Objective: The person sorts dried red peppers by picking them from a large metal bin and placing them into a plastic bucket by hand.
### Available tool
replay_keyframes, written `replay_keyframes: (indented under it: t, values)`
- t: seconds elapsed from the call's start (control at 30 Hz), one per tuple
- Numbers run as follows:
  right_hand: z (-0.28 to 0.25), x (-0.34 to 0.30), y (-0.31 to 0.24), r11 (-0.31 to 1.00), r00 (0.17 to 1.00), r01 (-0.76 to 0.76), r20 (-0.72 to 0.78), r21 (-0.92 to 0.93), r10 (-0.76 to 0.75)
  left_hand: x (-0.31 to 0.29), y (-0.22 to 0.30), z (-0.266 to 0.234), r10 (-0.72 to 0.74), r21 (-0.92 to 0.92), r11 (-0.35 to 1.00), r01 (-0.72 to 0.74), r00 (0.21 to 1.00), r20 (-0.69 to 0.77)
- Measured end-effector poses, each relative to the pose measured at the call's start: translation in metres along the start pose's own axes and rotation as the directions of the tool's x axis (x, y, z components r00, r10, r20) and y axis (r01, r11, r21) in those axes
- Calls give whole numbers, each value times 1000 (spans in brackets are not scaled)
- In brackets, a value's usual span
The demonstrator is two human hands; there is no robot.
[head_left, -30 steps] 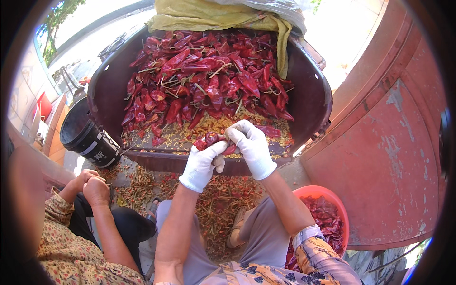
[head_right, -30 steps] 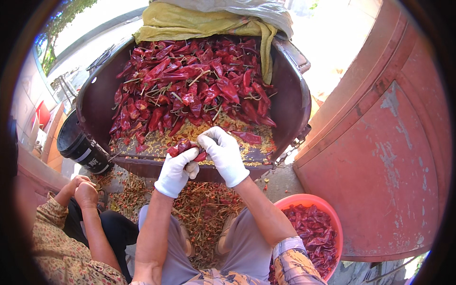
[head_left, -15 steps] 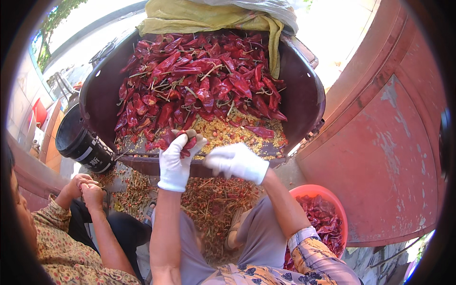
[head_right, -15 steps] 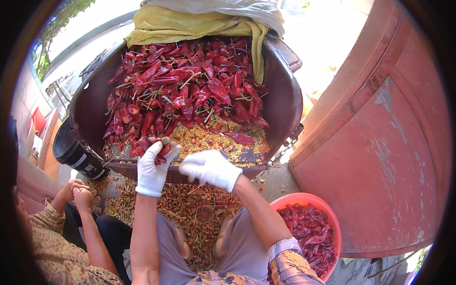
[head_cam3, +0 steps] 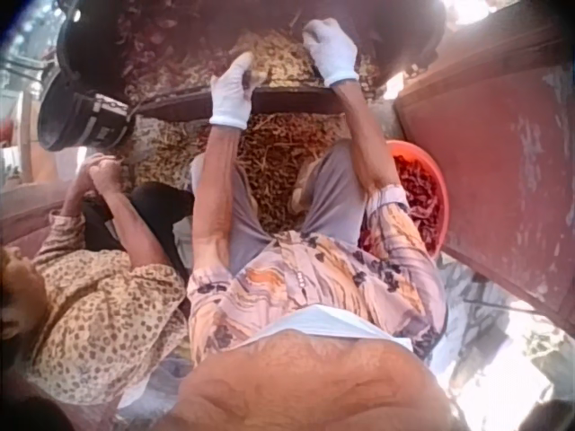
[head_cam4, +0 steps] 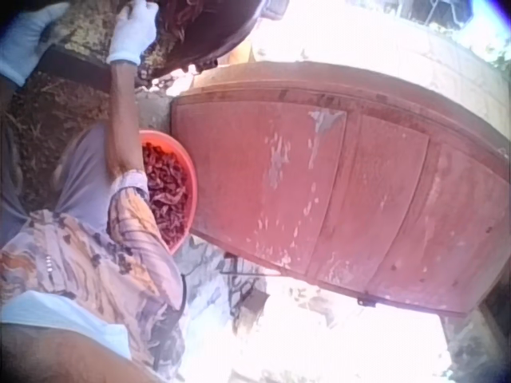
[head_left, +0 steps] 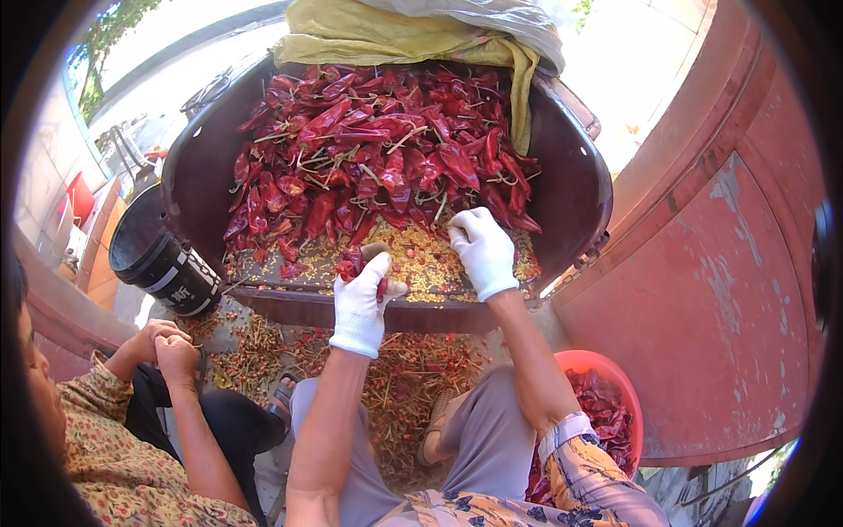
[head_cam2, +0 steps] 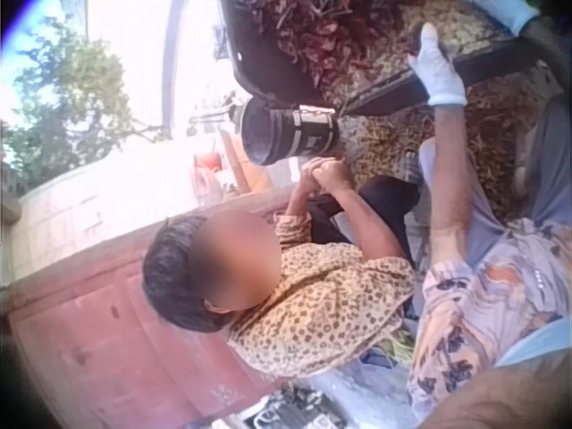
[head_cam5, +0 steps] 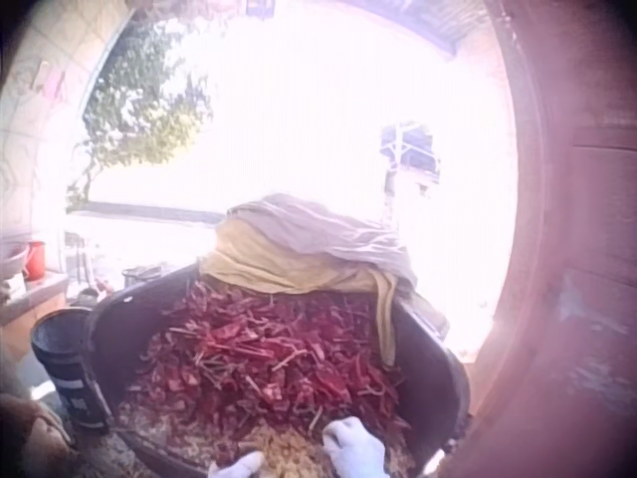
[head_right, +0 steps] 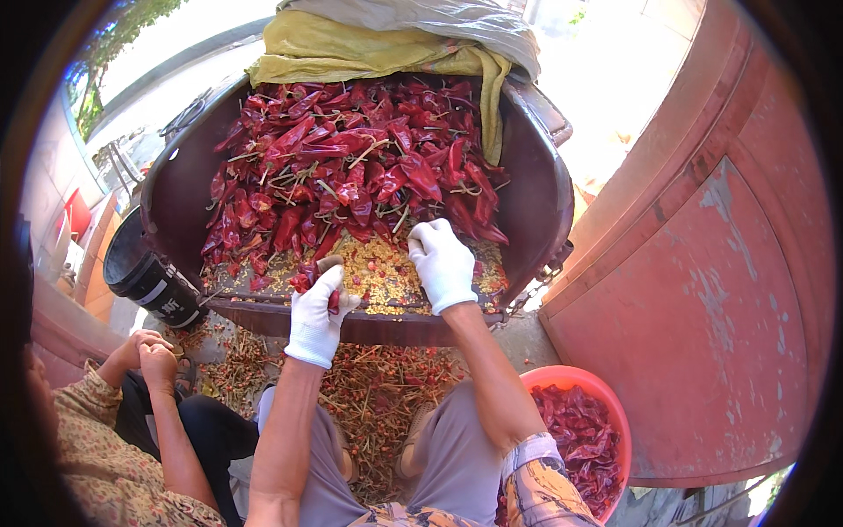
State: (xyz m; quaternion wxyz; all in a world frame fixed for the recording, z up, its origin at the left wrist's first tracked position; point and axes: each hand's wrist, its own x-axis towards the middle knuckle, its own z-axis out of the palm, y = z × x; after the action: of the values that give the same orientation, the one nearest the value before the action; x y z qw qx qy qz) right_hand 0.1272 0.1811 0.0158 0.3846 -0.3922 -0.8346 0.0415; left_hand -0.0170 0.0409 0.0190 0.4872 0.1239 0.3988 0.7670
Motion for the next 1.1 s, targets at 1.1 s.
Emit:
replay_keyframes:
  t: [1.1]
  values:
    - [28, 12, -27, 982, 983, -150, 91, -116, 161, 10, -13, 2, -4, -63, 998, 4, 1000, -6]
